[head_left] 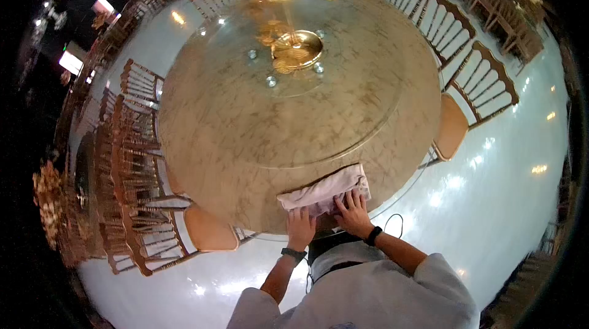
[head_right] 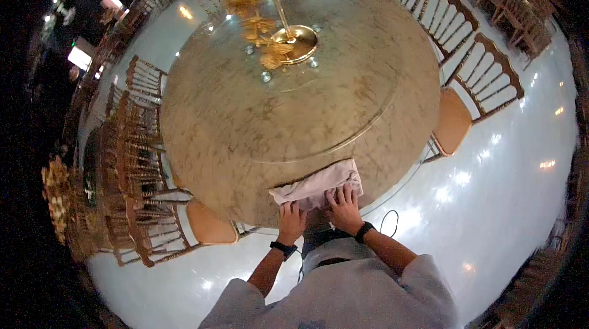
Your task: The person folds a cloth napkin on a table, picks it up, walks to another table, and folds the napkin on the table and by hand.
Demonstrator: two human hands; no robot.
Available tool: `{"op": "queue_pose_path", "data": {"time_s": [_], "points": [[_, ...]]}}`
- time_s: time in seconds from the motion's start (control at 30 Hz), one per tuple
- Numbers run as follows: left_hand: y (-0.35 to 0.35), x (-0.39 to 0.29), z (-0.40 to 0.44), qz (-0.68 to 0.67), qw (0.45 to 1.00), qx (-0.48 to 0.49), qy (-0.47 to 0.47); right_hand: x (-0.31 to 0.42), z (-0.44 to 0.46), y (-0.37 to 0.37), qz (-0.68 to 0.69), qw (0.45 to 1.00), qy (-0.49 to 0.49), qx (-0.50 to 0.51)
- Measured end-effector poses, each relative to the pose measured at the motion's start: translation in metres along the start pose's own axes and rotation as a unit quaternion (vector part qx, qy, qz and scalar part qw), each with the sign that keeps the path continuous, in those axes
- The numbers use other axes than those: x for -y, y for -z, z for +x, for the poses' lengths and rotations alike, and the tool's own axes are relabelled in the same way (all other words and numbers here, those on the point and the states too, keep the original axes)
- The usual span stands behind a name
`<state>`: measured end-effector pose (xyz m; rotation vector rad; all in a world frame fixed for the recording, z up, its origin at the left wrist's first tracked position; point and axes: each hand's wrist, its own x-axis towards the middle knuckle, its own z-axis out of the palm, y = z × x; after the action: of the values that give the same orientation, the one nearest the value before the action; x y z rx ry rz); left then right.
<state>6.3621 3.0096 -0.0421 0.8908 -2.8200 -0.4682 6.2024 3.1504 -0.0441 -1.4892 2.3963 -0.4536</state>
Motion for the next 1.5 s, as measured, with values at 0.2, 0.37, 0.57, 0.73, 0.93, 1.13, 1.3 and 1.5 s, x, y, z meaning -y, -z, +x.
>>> {"op": "queue_pose_path", "data": {"time_s": [0.2, 0.37, 0.57, 0.73, 0.93, 1.13, 1.3, 1.5], "points": [[0.004, 0.013, 0.025, 0.038, 0.999, 0.012, -0.007, -0.005, 0.036, -0.009, -0.027, 0.999, -0.006, -0.044], [-0.008, 0.016, 0.041, 0.070, 0.997, 0.004, -0.014, -0.018, 0.077, -0.011, -0.016, 0.997, -0.003, -0.078], [-0.027, 0.029, 0.089, 0.077, 0.997, -0.009, -0.002, -0.025, 0.113, 0.001, -0.042, 0.996, 0.001, -0.073], [-0.029, 0.022, 0.097, 0.067, 0.997, 0.002, 0.023, -0.032, 0.117, 0.005, 0.003, 0.999, 0.000, -0.039], [0.000, 0.008, 0.088, 0.070, 0.997, 0.000, 0.021, -0.030, 0.099, 0.008, -0.057, 0.996, 0.018, -0.059], [0.006, 0.000, 0.070, 0.036, 0.997, 0.058, -0.046, -0.015, 0.057, 0.010, -0.024, 0.999, 0.019, -0.012], [-0.010, 0.017, 0.081, 0.052, 0.998, 0.028, -0.036, -0.009, 0.084, 0.019, -0.026, 0.998, 0.051, -0.016], [-0.007, 0.022, 0.098, 0.056, 0.998, 0.009, -0.026, 0.000, 0.122, 0.013, 0.012, 0.999, 0.039, -0.032]]}}
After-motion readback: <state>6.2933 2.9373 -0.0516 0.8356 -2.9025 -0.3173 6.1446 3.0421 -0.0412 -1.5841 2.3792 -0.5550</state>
